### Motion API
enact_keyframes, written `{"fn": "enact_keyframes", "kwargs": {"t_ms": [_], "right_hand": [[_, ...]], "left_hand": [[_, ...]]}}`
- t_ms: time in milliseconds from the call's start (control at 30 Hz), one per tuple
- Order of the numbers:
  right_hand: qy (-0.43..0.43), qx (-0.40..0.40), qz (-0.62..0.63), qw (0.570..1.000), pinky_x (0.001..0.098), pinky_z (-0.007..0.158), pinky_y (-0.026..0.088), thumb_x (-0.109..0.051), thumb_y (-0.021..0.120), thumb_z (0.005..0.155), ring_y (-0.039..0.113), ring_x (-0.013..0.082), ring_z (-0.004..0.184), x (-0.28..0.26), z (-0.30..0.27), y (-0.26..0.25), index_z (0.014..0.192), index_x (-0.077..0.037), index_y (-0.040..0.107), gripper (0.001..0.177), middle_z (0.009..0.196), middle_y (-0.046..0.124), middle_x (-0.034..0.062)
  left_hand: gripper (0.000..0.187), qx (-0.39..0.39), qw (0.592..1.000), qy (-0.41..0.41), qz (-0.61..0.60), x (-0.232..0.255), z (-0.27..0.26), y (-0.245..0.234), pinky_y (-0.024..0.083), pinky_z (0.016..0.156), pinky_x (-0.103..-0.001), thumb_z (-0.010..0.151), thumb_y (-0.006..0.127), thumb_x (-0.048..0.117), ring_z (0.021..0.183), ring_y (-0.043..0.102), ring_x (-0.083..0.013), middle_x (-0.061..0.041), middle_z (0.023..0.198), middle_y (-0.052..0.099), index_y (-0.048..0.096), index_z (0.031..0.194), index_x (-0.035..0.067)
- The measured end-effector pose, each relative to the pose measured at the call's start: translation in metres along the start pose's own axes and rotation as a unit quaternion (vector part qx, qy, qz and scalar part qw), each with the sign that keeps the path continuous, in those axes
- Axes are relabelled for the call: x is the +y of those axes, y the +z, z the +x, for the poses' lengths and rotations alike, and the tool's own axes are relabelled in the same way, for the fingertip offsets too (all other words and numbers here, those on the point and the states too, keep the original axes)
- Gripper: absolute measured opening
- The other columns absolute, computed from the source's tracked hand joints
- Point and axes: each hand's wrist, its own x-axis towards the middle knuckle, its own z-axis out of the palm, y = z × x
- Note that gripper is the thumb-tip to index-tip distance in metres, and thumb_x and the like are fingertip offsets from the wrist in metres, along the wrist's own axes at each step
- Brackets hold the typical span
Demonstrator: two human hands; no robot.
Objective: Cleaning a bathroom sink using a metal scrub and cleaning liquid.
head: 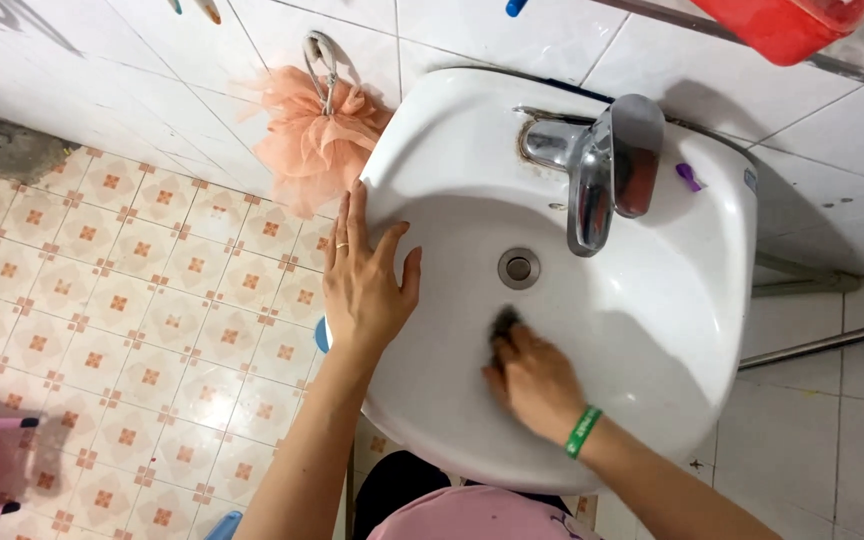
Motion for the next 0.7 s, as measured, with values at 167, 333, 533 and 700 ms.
{"fn": "enact_keyframes", "kwargs": {"t_ms": [167, 333, 533, 700], "right_hand": [[-0.154, 0.213, 0.052, 0.963, 0.0479, 0.108, 0.041, -0.03, 0.059, 0.093, 0.047, 0.0428, 0.136, -0.015, 0.073, 0.023, 0.137, 0.005, 0.058, 0.057, 0.147, 0.049, 0.033], [-0.087, 0.307, -0.077, 0.945, 0.0496, 0.117, 0.038, -0.025, 0.055, 0.1, 0.045, 0.0382, 0.143, 0.05, 0.077, 0.007, 0.137, 0.002, 0.06, 0.046, 0.149, 0.05, 0.0262], [0.035, 0.068, -0.001, 0.997, 0.0463, 0.11, 0.043, -0.027, 0.056, 0.096, 0.049, 0.035, 0.137, 0.035, -0.004, 0.018, 0.133, 0.0, 0.059, 0.046, 0.149, 0.048, 0.0247], [-0.141, 0.159, -0.046, 0.976, 0.0537, 0.116, 0.031, -0.012, 0.06, 0.087, 0.035, 0.0333, 0.147, 0.043, 0.01, 0.023, 0.125, -0.004, 0.067, 0.039, 0.149, 0.048, 0.0133]], "left_hand": [[0.028, 0.008, 1.0, 0.012, 0.004, -0.002, -0.002, 0.005, 0.037, 0.118, -0.053, 0.09, 0.073, 0.022, 0.149, 0.038, -0.0403, -0.024, 0.16, 0.037, 0.074, 0.115, 0.01], [0.028, -0.004, 0.999, 0.027, 0.02, -0.002, -0.003, 0.008, 0.035, 0.122, -0.052, 0.093, 0.071, 0.02, 0.151, 0.037, -0.0403, -0.023, 0.162, 0.035, 0.072, 0.118, 0.009], [0.036, -0.021, 1.0, -0.001, 0.013, 0.026, -0.014, 0.013, 0.03, 0.119, -0.054, 0.092, 0.069, 0.019, 0.149, 0.032, -0.0425, -0.026, 0.162, 0.032, 0.067, 0.127, 0.008], [0.066, -0.417, 0.891, 0.18, -0.027, 0.056, -0.072, 0.067, 0.017, 0.129, -0.045, 0.093, 0.055, 0.011, 0.158, 0.02, -0.03, -0.016, 0.166, 0.027, 0.035, 0.156, 0.0]]}}
